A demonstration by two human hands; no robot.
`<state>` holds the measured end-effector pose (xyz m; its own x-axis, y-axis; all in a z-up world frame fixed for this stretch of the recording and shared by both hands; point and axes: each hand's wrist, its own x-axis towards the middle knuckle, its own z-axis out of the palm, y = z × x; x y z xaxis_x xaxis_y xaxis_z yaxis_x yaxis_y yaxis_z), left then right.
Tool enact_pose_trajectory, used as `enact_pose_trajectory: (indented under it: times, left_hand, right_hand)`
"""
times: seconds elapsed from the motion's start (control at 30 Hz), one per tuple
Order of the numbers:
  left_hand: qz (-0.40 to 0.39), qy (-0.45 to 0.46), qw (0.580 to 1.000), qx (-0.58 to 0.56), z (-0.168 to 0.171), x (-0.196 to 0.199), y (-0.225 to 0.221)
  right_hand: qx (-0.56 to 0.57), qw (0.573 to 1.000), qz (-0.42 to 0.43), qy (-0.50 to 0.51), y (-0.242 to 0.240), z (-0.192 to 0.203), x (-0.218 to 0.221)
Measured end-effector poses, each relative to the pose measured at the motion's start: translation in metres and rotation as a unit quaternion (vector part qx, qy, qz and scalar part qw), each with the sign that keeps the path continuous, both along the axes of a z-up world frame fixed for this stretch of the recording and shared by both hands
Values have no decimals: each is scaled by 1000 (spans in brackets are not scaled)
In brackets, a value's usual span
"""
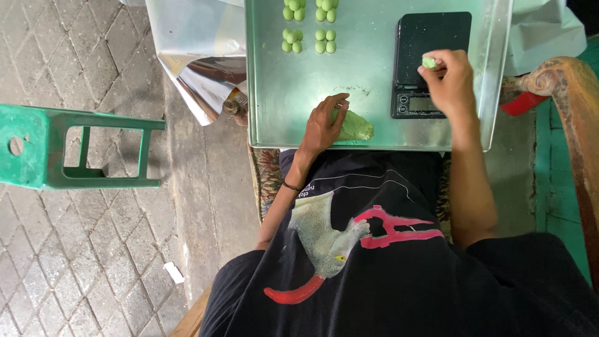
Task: Shaping small pieces of green dough into uniform balls after weighing them on a digital scale for consistency.
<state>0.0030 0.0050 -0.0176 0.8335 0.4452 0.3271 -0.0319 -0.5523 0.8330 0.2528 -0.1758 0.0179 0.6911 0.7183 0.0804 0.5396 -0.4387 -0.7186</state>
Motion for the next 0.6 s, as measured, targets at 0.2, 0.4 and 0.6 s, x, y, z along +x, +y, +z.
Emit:
enact_pose_trajectory:
  times: [0.2, 0.4, 0.6]
  left_hand:
    - [40, 10, 998, 37, -11, 1, -6]
    - [7, -1, 1000, -10, 26, -5, -11]
    - [6, -29, 999, -28, 20, -10, -8]
  right_hand:
    - [143, 983, 45, 105, 19, -4, -71]
    - [179, 952, 74, 236, 49, -15, -108]
    - [218, 935, 100, 261, 51, -14, -119]
